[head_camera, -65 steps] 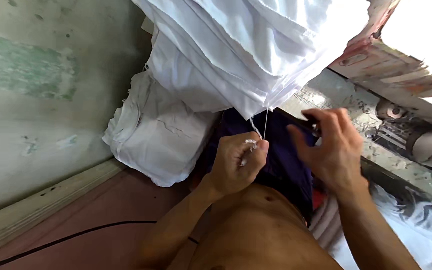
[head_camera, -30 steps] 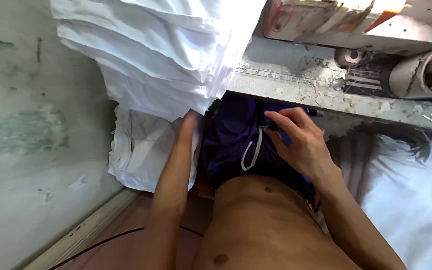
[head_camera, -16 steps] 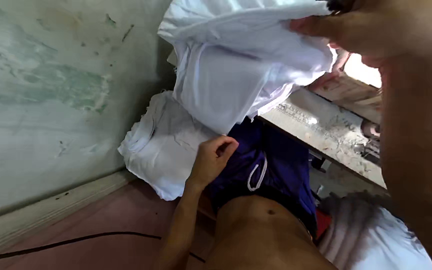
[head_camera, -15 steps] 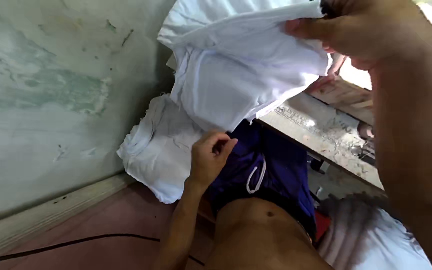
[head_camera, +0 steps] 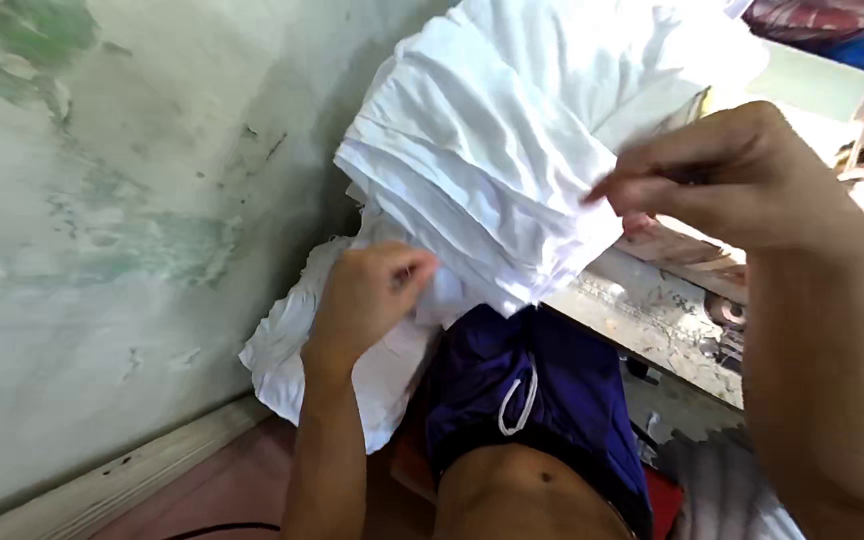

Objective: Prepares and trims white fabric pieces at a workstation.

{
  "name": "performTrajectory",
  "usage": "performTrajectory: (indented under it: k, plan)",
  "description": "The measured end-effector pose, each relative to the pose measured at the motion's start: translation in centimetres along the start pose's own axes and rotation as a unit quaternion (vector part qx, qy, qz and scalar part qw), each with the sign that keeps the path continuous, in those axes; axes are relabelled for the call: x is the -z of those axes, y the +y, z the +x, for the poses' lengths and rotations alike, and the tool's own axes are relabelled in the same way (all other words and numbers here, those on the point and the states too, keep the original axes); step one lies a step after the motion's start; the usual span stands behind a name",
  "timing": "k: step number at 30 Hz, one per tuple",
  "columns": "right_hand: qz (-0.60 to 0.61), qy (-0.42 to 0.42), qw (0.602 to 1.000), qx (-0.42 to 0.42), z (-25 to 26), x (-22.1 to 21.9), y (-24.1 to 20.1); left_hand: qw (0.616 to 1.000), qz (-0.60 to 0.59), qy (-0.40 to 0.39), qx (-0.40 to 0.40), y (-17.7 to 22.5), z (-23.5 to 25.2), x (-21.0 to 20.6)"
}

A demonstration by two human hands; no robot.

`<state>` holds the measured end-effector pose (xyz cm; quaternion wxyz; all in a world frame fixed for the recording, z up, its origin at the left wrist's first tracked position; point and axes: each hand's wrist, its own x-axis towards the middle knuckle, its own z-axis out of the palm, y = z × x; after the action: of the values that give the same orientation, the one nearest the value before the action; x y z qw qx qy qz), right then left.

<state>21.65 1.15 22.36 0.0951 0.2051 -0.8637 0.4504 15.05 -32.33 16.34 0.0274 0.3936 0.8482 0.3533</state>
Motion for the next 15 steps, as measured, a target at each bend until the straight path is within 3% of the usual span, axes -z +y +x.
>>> performTrajectory:
  k: [2,4,6,7,9,11,13,15]
  plan:
    - [-0.213,0.099,0.954,-0.188,0.8,-0.7,1.5,0.994,0.013,0.109,0.002,1.9,3.4,0.2]
    - [-0.246,0.059,0.887,-0.386,2.6,-1.7,3.7,0.997,0.060,0.055,0.010,4.9,6.0,-2.8]
    - [-0.237,0.000,0.853,-0.466,3.7,-2.0,5.9,0.985,0.169,0.015,-0.021,6.4,5.8,-9.1]
    - [-0.207,-0.013,0.849,-0.486,3.9,-1.6,6.6,0.975,0.214,0.034,-0.043,5.6,4.5,-12.3]
    - [-0.069,-0.001,0.851,-0.521,4.0,-0.5,7.2,0.953,0.227,0.189,-0.065,1.9,2.1,-16.7]
    - [0.185,0.024,0.822,-0.539,3.7,-1.5,6.3,0.944,0.136,0.294,-0.062,-0.2,0.9,-17.2]
    - [0.417,0.016,0.787,-0.454,3.1,-4.1,6.3,0.942,-0.037,0.332,0.005,0.0,-0.1,-15.8]
    - [0.542,0.102,0.757,-0.352,3.0,-7.8,8.7,0.920,-0.143,0.358,0.065,0.3,-0.7,-13.1]
